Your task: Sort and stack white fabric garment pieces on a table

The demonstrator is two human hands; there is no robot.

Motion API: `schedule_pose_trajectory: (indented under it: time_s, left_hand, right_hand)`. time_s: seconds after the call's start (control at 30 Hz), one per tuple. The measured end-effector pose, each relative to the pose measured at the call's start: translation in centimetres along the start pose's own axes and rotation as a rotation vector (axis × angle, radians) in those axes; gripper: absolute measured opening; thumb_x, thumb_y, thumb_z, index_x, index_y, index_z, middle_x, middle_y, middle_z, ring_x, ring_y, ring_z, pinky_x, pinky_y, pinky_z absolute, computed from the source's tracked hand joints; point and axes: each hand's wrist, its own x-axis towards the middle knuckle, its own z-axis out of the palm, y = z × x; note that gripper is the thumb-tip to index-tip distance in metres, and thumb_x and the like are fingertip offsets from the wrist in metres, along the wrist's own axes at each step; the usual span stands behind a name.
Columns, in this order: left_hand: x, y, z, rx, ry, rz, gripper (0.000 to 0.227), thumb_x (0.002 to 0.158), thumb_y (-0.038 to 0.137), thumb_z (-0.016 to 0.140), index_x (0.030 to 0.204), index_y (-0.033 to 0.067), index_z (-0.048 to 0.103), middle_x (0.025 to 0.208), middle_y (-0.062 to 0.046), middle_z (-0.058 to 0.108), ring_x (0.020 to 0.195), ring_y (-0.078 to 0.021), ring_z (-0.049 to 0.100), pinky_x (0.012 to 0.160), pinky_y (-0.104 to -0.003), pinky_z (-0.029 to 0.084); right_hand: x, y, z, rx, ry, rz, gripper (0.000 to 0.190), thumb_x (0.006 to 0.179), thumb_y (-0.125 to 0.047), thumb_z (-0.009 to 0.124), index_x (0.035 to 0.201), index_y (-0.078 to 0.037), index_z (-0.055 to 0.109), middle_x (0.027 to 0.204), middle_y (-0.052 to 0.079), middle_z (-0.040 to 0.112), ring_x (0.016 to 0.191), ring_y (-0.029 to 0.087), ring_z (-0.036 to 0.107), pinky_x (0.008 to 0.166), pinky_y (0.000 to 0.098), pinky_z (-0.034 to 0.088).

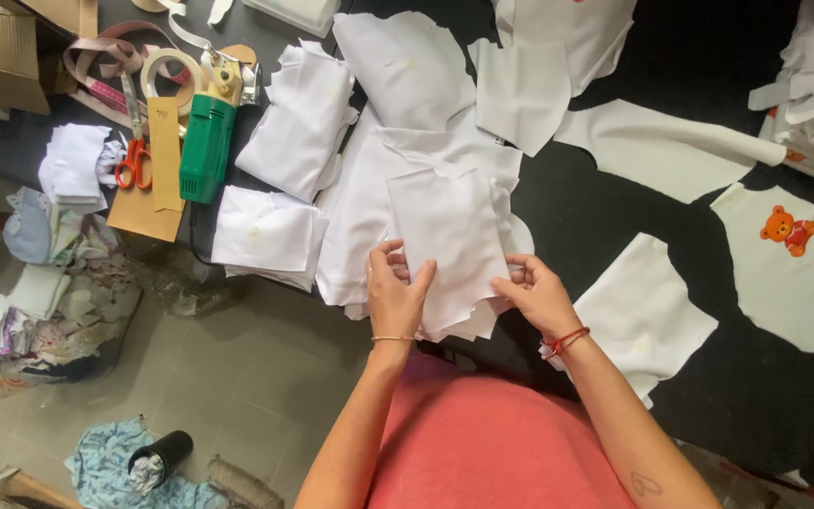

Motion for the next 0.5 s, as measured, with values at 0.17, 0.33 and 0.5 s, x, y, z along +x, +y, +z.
schedule_pose_trajectory:
  time_s: [0.17, 0.33, 0.5]
  left_hand:
    - [0.1, 0.7, 1.9, 0.111, -0.069, 0.074, 0.043, 0.066, 0.030, 0.070, 0.095, 0.0060, 0.048, 0.080, -0.013, 0.055, 0.075, -0.0315, 0.057, 0.066, -0.041, 0.045]
    - [-2.2, 3.9, 2.1, 0.024, -0.129, 0.328, 0.035, 0.075, 0.027, 0.062, 0.097, 0.0041, 0.046, 0.087, -0.019, 0.051, 0.083, -0.0399, 0.055, 0.067, -0.047, 0.044]
    - [-4.0, 7.8, -1.5, -0.570, -0.473, 0.202, 0.031, 0.081, 0.013, 0.055, 0.110, 0.0126, 0.047, 0.093, -0.004, 0.060, 0.090, -0.0105, 0.052, 0.081, -0.033, 0.045]
  right_hand:
    - [0.5, 0.7, -0.9, -0.004, -0.011, -0.046, 0.048, 0.069, -0.011, 0.070, 0.112, -0.001, 0.051, 0.079, 0.012, 0.059, 0.063, 0.012, 0.058, 0.055, 0.0228, 0.052]
    - [-0.8, -1.9, -1.3, 0.034, 0.001, -0.107, 0.046, 0.071, -0.015, 0.070, 0.111, -0.002, 0.052, 0.079, 0.008, 0.054, 0.066, 0.010, 0.055, 0.057, 0.0210, 0.050]
    - [-4.9, -8.2, -1.3, 0.353, -0.272, -0.104, 0.066, 0.070, -0.038, 0.057, 0.127, -0.010, 0.037, 0.114, 0.006, 0.049, 0.104, 0.013, 0.046, 0.091, 0.0337, 0.039]
